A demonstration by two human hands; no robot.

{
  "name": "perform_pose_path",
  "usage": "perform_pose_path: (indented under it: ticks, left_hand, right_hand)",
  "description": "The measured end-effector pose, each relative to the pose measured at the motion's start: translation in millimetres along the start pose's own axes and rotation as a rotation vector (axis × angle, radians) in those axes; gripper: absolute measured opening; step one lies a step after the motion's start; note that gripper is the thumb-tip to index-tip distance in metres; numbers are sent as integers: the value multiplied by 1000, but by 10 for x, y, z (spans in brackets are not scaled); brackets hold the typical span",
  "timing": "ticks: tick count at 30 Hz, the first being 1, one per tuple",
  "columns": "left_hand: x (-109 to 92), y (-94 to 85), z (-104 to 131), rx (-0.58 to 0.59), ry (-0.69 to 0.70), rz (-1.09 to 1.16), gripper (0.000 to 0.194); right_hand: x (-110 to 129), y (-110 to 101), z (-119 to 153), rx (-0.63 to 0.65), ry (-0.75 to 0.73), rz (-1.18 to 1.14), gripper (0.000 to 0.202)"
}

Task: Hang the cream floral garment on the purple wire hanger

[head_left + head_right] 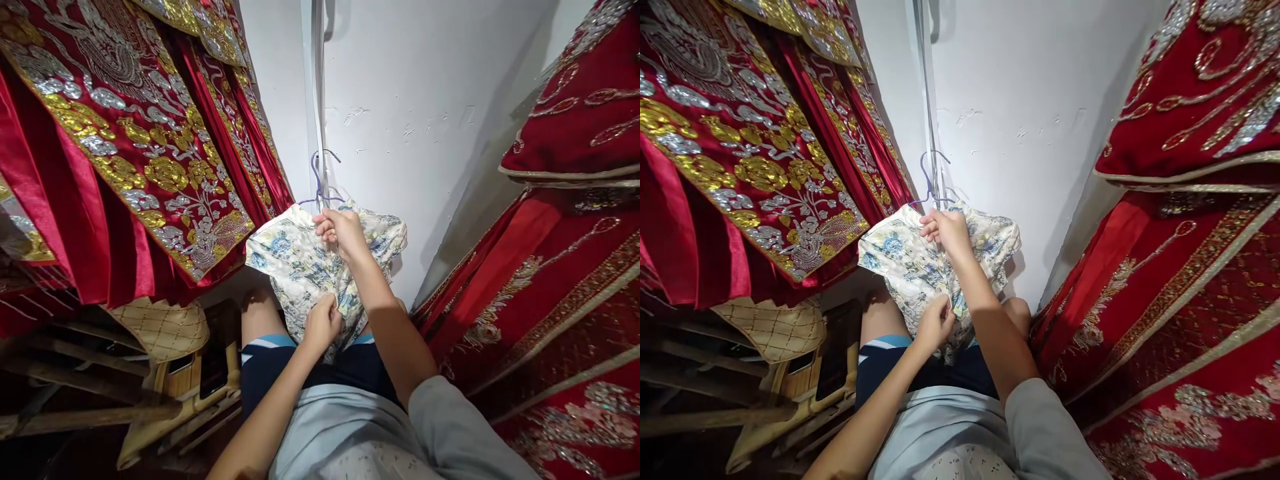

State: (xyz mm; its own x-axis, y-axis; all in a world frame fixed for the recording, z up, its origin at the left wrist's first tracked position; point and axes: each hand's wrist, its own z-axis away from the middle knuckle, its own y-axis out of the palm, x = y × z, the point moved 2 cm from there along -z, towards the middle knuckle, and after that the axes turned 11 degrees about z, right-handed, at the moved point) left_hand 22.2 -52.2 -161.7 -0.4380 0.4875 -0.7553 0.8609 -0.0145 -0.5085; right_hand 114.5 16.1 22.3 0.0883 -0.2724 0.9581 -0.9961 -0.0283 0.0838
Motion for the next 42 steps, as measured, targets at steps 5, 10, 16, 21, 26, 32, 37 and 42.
perform_pose_path:
  ticks: [5, 10, 16, 21, 26, 32, 37, 42]
  left_hand:
    - [-271, -434, -307, -6, 134, 176, 10]
    - [-807, -1179, -871, -377, 439, 135, 25]
    - [-1173, -1391, -1114, -274, 556, -58, 20]
    - [-954, -1826, -1062, -731, 388, 486, 19]
    - [-397, -2108, -831, -877, 47, 977, 23]
    - [162, -1623, -402, -905, -280, 1337, 22]
    - [352, -1171, -333, -754, -428, 1331, 10]
    - [180, -1023, -280, -455, -370, 990, 16]
  right_hand:
    - [-118, -3, 172, 47, -93, -19, 33]
    - [-90, -24, 266, 74, -166, 40, 39]
    - [-144, -71, 218, 31, -235, 211, 42]
    - [-610, -116, 479, 79, -81, 291, 36]
    - [-714, -149, 723, 180, -17, 201, 33]
    - [-697, -94, 734, 403, 30, 239, 29]
    - [-890, -288, 733, 557, 182, 374, 28]
    - [-1123, -717, 733, 624, 325, 558, 31]
